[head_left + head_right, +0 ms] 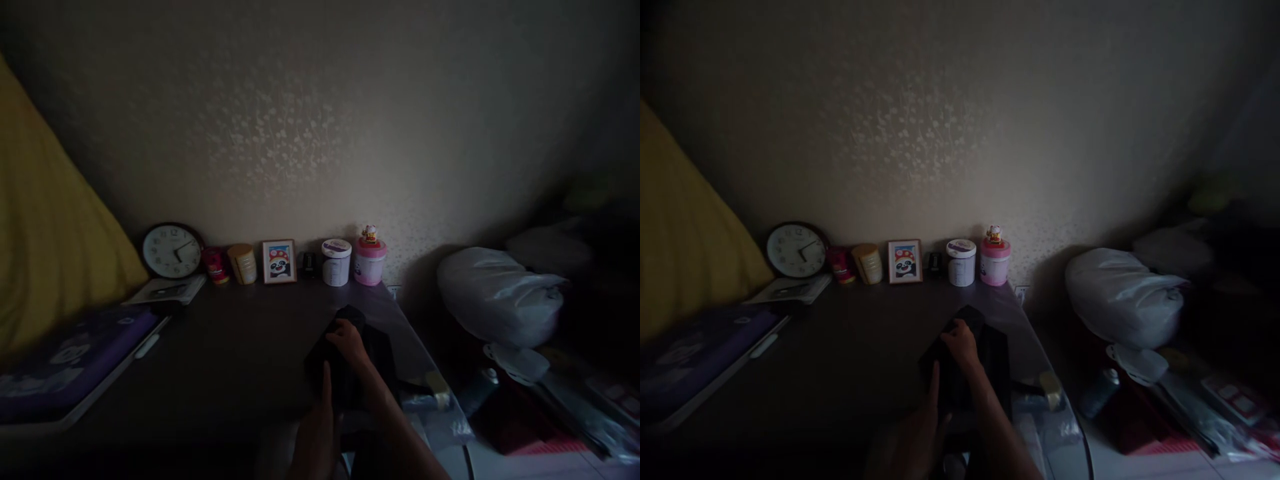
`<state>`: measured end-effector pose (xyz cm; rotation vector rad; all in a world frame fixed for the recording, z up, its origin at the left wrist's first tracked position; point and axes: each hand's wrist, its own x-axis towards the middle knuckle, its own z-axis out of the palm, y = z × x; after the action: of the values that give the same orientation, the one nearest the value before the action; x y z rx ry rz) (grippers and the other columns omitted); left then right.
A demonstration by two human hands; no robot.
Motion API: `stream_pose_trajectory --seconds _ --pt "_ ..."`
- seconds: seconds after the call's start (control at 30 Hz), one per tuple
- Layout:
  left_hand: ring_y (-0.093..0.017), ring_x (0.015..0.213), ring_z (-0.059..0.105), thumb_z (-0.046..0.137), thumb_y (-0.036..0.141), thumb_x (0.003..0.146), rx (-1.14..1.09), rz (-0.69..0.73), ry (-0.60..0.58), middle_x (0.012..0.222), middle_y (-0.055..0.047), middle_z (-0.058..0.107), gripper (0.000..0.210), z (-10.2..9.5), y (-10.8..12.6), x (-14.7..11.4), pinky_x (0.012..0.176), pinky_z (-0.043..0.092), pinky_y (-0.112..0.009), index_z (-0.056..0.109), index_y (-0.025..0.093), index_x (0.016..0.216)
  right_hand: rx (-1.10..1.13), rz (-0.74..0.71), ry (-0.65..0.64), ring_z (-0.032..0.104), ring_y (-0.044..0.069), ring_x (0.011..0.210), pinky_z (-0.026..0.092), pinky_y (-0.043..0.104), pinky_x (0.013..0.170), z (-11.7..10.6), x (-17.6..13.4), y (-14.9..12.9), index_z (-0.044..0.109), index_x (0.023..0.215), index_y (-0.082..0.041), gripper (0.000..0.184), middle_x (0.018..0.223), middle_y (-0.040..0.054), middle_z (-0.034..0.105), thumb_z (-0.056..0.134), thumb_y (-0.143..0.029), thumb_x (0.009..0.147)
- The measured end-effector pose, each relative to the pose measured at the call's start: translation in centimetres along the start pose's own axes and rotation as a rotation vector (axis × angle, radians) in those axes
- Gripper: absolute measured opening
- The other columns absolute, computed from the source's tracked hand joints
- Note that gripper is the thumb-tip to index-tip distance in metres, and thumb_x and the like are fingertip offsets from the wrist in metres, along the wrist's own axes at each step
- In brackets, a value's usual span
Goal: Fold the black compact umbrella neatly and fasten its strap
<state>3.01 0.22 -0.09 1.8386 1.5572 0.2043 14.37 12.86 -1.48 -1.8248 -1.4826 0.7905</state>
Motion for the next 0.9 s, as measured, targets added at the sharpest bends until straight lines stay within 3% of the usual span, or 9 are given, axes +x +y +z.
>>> stream_pose_trajectory --seconds 0.1,0.2,0.37,0.53,0.67,0.77,0.9 --pt "-0.015 0.085 0.063 0.036 0.012 0.082 0.018 0.008 -0.022 0.113 -0.008 0.06 0.069 -0.1 0.0 0.2 0.074 0.042 -0.023 -0.003 0.026 0.138 -0.042 -0.028 -0.042 0.061 0.018 0.077 0.042 0.024 0.066 0.1 0.0 -0.4 0.052 0.111 -0.011 0.045 0.079 0.0041 0.066 0.058 -0.02 0.067" --pt "-0.014 0.086 0.061 0.036 0.014 0.084 0.058 0.045 -0.005 0.116 -0.007 0.057 0.065 0.3 -0.4 0.5 0.078 0.041 -0.025 0.004 0.033 0.137 -0.097 -0.06 -0.076 0.061 0.017 0.074 0.041 0.023 0.062 0.2 0.0 -0.7 0.053 0.108 -0.013 0.041 0.077 0.0034 0.066 0.057 -0.016 0.067" --pt "-0.017 0.095 0.058 0.037 0.017 0.083 0.115 0.063 0.028 0.123 -0.01 0.051 0.064 0.9 -0.9 0.7 0.077 0.043 -0.026 0.007 0.03 0.138 -0.144 -0.107 -0.095 0.061 0.017 0.073 0.041 0.023 0.063 0.5 0.1 -0.5 0.054 0.107 -0.014 0.04 0.077 0.0029 0.066 0.056 -0.016 0.067" --pt "-0.021 0.1 0.057 0.038 0.018 0.083 0.079 -0.004 -0.031 0.126 -0.011 0.049 0.064 -1.2 0.3 -0.4 0.079 0.044 -0.029 0.007 0.028 0.138 -0.118 -0.154 -0.119 0.061 0.016 0.071 0.042 0.024 0.062 0.6 0.1 -0.3 0.055 0.105 -0.016 0.036 0.072 0.0006 0.066 0.056 -0.019 0.069" --pt "-0.018 0.101 0.058 0.037 0.018 0.084 0.008 -0.009 -0.047 0.128 -0.01 0.049 0.064 -2.4 1.0 -1.0 0.08 0.043 -0.024 0.003 0.027 0.139 -0.001 -0.275 -0.156 0.062 0.016 0.072 0.045 0.025 0.065 -0.4 -1.6 -0.3 0.059 0.1 -0.019 0.025 0.074 0.0008 0.067 0.049 -0.025 0.078" --pt "-0.017 0.102 0.057 0.037 0.019 0.085 0.03 -0.013 -0.005 0.128 -0.009 0.049 0.063 -2.0 0.8 -0.8 0.081 0.043 -0.023 0.004 0.025 0.139 0.0 -0.404 -0.064 0.061 0.017 0.085 0.045 0.027 0.076 -1.6 -3.5 0.5 0.062 0.097 -0.021 0.024 0.092 0.0034 0.066 0.043 -0.028 0.083" --pt "-0.018 0.111 0.051 0.039 0.019 0.084 0.099 -0.007 0.061 0.132 -0.009 0.045 0.063 -0.6 0.1 -0.5 0.088 0.039 -0.023 0.008 0.023 0.139 -0.169 -0.536 0.076 0.056 0.019 0.097 0.042 0.034 0.087 -2.5 -4.9 2.8 0.063 0.095 -0.02 0.025 0.098 0.006 0.064 0.041 -0.025 0.086"
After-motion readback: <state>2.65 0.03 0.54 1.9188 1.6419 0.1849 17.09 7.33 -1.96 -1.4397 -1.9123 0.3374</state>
